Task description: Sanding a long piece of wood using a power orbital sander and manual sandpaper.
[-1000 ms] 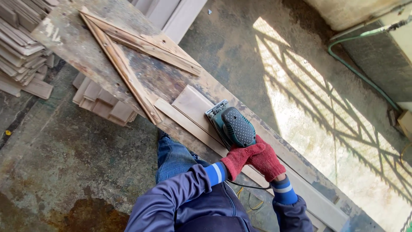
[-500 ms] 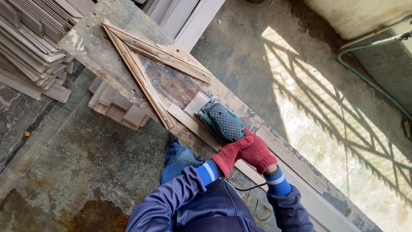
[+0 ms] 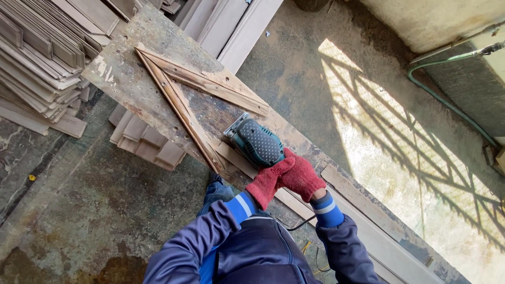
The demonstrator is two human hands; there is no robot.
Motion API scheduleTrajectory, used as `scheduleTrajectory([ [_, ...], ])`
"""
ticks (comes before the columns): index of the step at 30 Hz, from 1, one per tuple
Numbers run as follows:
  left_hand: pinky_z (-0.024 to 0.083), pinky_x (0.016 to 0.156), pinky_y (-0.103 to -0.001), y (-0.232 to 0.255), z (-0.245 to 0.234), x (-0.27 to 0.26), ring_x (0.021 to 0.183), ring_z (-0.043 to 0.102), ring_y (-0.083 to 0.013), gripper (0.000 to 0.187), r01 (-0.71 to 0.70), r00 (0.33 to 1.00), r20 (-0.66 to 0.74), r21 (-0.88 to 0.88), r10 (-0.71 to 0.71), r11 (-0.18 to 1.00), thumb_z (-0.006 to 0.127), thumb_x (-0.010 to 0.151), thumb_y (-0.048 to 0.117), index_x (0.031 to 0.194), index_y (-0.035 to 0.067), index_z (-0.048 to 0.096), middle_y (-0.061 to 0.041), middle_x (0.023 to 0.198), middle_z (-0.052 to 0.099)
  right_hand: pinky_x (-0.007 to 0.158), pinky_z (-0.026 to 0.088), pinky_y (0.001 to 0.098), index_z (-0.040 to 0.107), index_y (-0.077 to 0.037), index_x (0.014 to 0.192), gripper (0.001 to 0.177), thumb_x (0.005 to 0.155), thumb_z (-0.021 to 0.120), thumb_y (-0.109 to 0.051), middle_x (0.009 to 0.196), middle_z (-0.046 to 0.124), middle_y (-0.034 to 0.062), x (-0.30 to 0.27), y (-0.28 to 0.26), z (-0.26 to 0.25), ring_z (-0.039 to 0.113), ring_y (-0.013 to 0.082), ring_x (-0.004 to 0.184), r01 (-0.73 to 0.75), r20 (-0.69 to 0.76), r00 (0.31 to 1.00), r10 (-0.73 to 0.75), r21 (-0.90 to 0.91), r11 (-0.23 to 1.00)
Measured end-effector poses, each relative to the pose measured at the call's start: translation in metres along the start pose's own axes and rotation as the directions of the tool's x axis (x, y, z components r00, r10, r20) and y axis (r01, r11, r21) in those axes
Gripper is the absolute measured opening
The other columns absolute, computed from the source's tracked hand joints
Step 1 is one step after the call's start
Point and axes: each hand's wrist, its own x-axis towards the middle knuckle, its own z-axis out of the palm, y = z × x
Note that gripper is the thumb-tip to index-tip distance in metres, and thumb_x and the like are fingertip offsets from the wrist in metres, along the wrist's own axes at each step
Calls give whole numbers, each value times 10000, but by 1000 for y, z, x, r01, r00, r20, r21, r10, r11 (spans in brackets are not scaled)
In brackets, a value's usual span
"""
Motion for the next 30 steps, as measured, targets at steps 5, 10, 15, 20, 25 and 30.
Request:
scheduleTrajectory([
  [5,685,687,-354,0,6,-30,817,783,-324,713,6,995,-100,-17,-8,1000,1044,637,231,1249,106,700,-158,1000,771,925,574,584,618,-187,1158,356,867,480,-337,1055,749,186,3,20,13,693,479,1050,-6,51,999,8,-50,999],
  [10,664,778,-317,46,58,-62,909,787,-259,766,12,998,-66,123,-4,992,1029,633,390,1263,129,679,-99,1007,792,903,566,606,584,-135,1186,346,893,445,-256,1067,717,260,1,6,2,678,518,1033,-23,-2,1000,23,-30,999],
  [15,556,1048,-490,66,77,-88,1277,603,-475,882,-23,999,53,495,-4,869,868,750,264,1456,-109,493,-316,1350,637,900,583,554,645,-166,1154,355,841,539,-294,974,752,200,-3,-1,-3,714,479,1004,-66,-68,995,68,30,997],
  [20,615,800,-347,5,17,-37,962,729,-298,636,-56,995,89,113,46,992,919,704,247,1246,3,693,-155,1106,747,891,557,617,583,-60,1237,416,877,482,-243,1024,696,308,-11,6,4,667,551,1028,-38,-65,997,37,-24,999],
  [25,668,761,-453,-18,-2,-25,826,779,-330,614,-98,985,-139,12,98,995,1035,653,117,1186,43,739,-158,1007,776,938,555,587,557,-197,1292,454,882,433,-349,1029,727,224,-1,35,31,684,494,1041,-74,6,997,74,-25,997],
  [30,636,863,-360,-4,-13,-36,967,762,-254,600,-19,1000,-4,158,20,987,973,761,274,1262,79,708,-89,1112,752,968,552,562,606,-212,1200,396,855,526,-388,1080,744,195,-2,25,35,681,462,1103,-165,29,986,163,78,983],
])
